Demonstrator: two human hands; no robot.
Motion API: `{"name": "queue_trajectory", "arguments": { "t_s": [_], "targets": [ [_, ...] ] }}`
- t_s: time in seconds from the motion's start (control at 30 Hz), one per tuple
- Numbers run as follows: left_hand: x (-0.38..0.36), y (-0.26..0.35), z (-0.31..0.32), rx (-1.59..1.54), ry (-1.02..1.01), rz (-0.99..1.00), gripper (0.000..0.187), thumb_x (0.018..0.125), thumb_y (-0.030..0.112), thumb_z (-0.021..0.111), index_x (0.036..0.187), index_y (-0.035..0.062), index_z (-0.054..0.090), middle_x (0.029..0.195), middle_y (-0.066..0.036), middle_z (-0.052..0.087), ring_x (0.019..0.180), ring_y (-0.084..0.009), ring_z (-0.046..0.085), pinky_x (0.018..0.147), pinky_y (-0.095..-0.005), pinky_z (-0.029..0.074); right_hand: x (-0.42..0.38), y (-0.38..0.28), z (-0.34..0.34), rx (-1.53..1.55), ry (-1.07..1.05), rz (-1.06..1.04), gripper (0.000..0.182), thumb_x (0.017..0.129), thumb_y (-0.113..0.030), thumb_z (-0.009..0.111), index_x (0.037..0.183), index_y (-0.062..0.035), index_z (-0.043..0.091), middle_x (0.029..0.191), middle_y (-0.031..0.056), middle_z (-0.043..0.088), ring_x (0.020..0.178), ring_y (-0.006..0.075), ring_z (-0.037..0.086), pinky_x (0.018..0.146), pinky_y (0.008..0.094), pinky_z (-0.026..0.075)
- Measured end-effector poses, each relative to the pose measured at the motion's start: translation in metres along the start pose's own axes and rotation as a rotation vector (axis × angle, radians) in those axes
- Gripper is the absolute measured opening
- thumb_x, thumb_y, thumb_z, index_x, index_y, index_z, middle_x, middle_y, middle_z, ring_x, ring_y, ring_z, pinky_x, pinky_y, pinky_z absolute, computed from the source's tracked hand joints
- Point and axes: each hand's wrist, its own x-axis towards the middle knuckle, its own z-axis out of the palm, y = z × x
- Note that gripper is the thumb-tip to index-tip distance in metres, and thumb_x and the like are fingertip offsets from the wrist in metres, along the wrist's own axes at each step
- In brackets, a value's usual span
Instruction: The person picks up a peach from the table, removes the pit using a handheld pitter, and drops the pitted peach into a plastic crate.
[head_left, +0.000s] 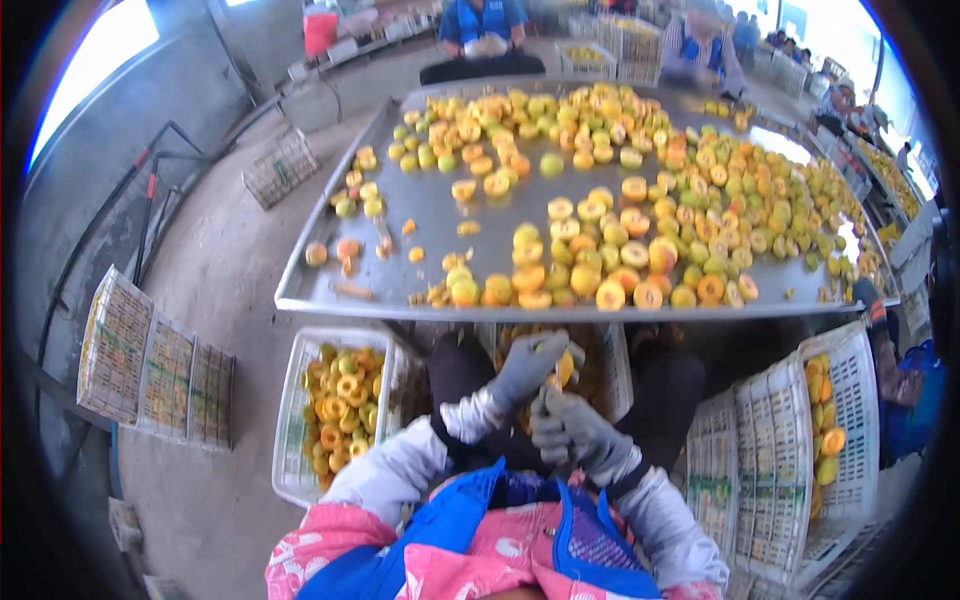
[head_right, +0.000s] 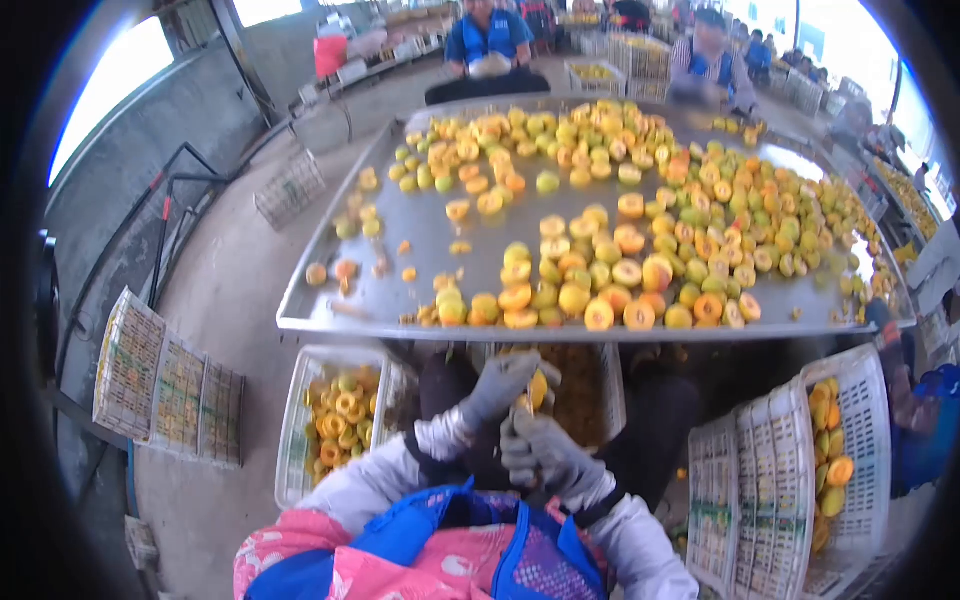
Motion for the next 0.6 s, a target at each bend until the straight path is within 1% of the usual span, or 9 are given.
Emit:
{"name": "queue_trajectory", "arguments": {
  "t_s": [0.07,0.1,0.2,0.3,0.33,0.4,0.47,0.53,0.6],
  "targets": [
    [0.004,-0.002,-0.002,-0.129,-0.024,-0.024,0.041,0.102,0.029,0.045,0.09,-0.0044,0.066,0.084,-0.013,0.069,0.065,-0.0181,0.066,0.061,-0.0296,0.055,0.001,-0.003,0.011,-0.063,0.141,-0.032,0.034,0.099,-0.05,0.045,0.092,-0.0172,0.047,0.063,-0.0088,0.031,0.046,0.0037,0.027,0.039,0.0218,0.023],
    [0.003,0.003,0.004,-0.146,0.064,-0.117,0.041,0.101,0.03,0.046,0.089,-0.0038,0.066,0.082,-0.012,0.069,0.064,-0.0181,0.066,0.058,-0.0294,0.055,0.002,-0.003,0.011,-0.033,0.162,-0.024,0.035,0.099,-0.05,0.045,0.093,-0.0164,0.047,0.064,-0.009,0.031,0.046,0.0035,0.027,0.039,0.0218,0.023],
    [-0.003,-0.001,0.012,-0.107,0.189,-0.136,0.043,0.1,0.034,0.049,0.089,-0.003,0.067,0.073,-0.009,0.066,0.056,-0.016,0.063,0.053,-0.0285,0.053,0.001,-0.004,0.005,0.043,0.126,0.036,0.036,0.099,-0.051,0.046,0.092,-0.016,0.047,0.064,-0.0098,0.031,0.047,0.0022,0.028,0.041,0.0208,0.024],
    [-0.007,0.004,0.011,-0.098,0.14,-0.103,0.042,0.1,0.034,0.049,0.088,-0.0025,0.067,0.072,-0.009,0.065,0.056,-0.0159,0.062,0.053,-0.0284,0.052,0.001,-0.003,-0.001,0.11,0.016,0.05,0.036,0.099,-0.051,0.045,0.092,-0.0151,0.046,0.064,-0.0098,0.031,0.046,0.0023,0.027,0.041,0.0203,0.024],
    [-0.005,0.006,0.008,-0.189,0.129,-0.171,0.042,0.1,0.034,0.049,0.088,-0.0025,0.067,0.072,-0.01,0.065,0.057,-0.0163,0.062,0.053,-0.0287,0.052,0.004,-0.006,0.002,0.107,0.015,0.047,0.036,0.099,-0.051,0.045,0.092,-0.0151,0.046,0.064,-0.0098,0.031,0.046,0.0023,0.027,0.041,0.0203,0.024],
    [-0.003,0.005,0.005,-0.277,0.117,-0.241,0.042,0.1,0.034,0.049,0.088,-0.0024,0.067,0.072,-0.011,0.065,0.058,-0.0167,0.062,0.054,-0.0289,0.052,0.009,-0.007,0.009,0.056,0.221,0.061,0.036,0.1,-0.049,0.044,0.092,-0.0148,0.046,0.064,-0.0097,0.031,0.046,0.0023,0.026,0.041,0.0199,0.023],
    [-0.002,-0.005,0.006,-0.155,0.204,-0.263,0.043,0.099,0.035,0.049,0.091,-0.0037,0.066,0.075,-0.014,0.066,0.059,-0.0177,0.063,0.055,-0.0295,0.053,0.01,-0.006,0.007,0.055,0.233,0.088,0.035,0.1,-0.048,0.045,0.092,-0.0148,0.046,0.065,-0.0097,0.031,0.046,0.0024,0.025,0.041,0.0196,0.023],
    [0.003,-0.012,-0.001,-0.136,0.163,-0.212,0.041,0.098,0.036,0.052,0.09,-0.0026,0.066,0.076,-0.012,0.066,0.058,-0.0171,0.062,0.054,-0.0294,0.053,0.012,-0.006,0.003,0.055,0.244,0.122,0.034,0.1,-0.047,0.045,0.092,-0.0149,0.046,0.065,-0.0097,0.03,0.046,0.0024,0.025,0.041,0.0194,0.023],
    [0.001,-0.01,-0.003,-0.112,0.128,-0.163,0.04,0.096,0.036,0.056,0.088,-0.0016,0.066,0.078,-0.01,0.067,0.057,-0.0164,0.062,0.052,-0.0292,0.052,0.016,-0.007,-0.002,0.094,0.127,0.071,0.032,0.1,-0.046,0.045,0.092,-0.0148,0.046,0.065,-0.0096,0.03,0.046,0.0023,0.024,0.041,0.0193,0.023]
  ]
}}
